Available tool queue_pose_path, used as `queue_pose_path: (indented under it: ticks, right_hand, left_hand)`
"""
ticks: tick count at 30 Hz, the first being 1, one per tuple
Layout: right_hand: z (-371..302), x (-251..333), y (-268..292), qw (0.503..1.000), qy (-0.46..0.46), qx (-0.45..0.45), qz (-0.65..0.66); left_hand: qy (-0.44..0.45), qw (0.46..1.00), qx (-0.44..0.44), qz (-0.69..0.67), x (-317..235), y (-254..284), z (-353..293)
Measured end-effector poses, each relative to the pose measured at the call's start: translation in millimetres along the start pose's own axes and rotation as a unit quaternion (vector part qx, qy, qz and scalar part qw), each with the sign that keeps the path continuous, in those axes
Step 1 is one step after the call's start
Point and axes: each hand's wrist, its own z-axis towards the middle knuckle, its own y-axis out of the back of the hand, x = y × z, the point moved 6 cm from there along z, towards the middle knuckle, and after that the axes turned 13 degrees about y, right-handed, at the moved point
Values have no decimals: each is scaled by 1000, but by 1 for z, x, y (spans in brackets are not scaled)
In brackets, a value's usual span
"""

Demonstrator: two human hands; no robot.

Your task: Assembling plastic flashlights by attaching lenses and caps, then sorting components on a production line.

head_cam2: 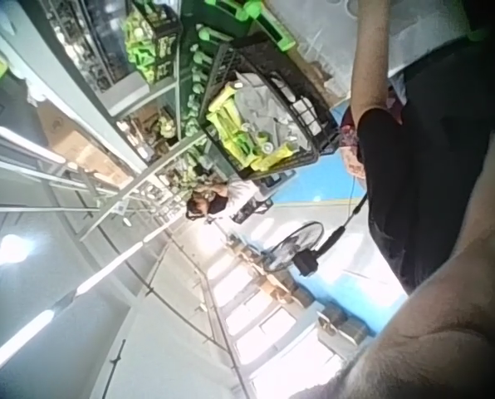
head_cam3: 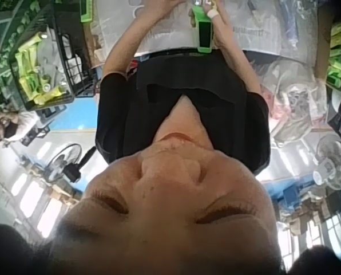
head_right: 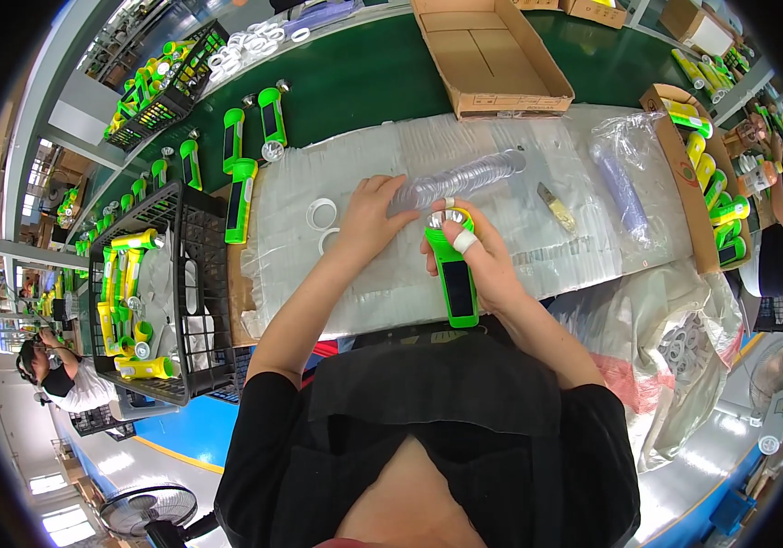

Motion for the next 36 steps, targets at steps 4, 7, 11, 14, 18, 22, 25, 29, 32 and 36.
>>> queue_pose_path:
  ticks: [4,7,11,14,18,22,25,29,32,36]
  right_hand:
    - [6,1,-11,999,-10,32,-8]
    - [11,-9,-21,995,-28,76,-56]
    - [13,-15,-39,987,-22,128,-96]
    - [17,-22,-47,983,-4,150,-110]
    - [16,-30,-64,971,27,203,-120]
    - [20,-39,-72,956,-7,273,-109]
    - [29,-48,-69,963,55,248,-93]
    - [35,-51,-54,933,186,261,-162]
    - [34,-28,-68,958,85,265,-62]
    - [48,-25,-47,968,113,206,-84]
  left_hand:
    - [14,998,-26,-63,0,22,-1]
    - [-29,977,-28,-209,-29,60,-26]
    - [-82,983,-53,-156,-59,75,-64]
    - [-115,967,-78,-214,-48,67,-72]
    - [-118,956,-89,-254,-55,89,-86]
    - [-126,952,-131,-247,-51,96,-89]
    - [-129,948,-173,-235,-46,95,-85]
    - [-142,954,-180,-194,-52,96,-88]
    - [-83,948,-220,-214,-41,103,-92]
    - [89,977,-193,-19,8,92,-95]
